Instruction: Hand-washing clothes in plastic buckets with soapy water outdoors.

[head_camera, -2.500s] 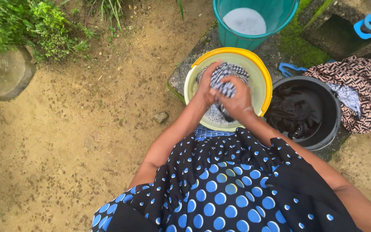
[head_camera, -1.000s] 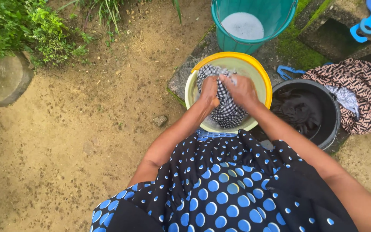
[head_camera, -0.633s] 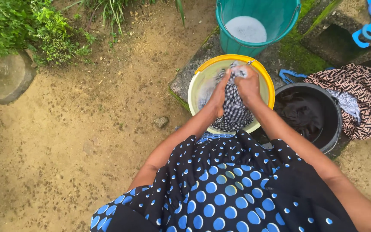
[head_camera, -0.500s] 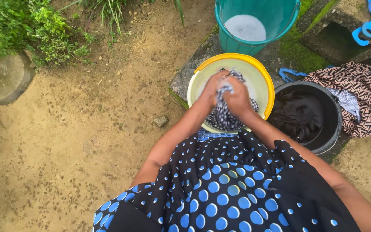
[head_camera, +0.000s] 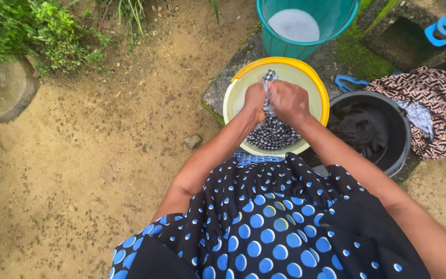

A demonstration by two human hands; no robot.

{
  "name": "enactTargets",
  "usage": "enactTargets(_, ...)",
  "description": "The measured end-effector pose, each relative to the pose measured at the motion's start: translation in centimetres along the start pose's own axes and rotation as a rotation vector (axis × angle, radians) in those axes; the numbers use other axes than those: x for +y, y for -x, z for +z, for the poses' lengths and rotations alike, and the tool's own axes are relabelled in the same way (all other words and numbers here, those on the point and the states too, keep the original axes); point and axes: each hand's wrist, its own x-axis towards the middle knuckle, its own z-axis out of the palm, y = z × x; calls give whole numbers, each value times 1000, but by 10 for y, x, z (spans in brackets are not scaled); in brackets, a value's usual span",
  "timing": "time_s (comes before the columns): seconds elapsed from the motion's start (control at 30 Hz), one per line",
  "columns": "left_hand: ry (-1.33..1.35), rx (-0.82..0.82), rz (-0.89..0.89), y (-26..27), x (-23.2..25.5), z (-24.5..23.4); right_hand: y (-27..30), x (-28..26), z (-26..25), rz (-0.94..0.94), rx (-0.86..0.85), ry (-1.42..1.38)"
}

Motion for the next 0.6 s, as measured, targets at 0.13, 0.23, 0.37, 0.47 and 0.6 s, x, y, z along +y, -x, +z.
enactTargets(0.13,-108,-62,109,25,34,11,-16,30,2,435,-264,-59)
enactTargets(0.23,-106,-308,145,32,47,17,-39,0,-49,246,-206,-454)
enactTargets(0.37,-317,-503,107,50,41,-5,9,10,-36,271,-442,-137)
enactTargets(0.47,-1047,-456,106,77,50,-17,39,15,3,305,-784,114)
enactTargets(0.6,-1426,-491,320,79,22,-43,61,10,53,347,-969,217)
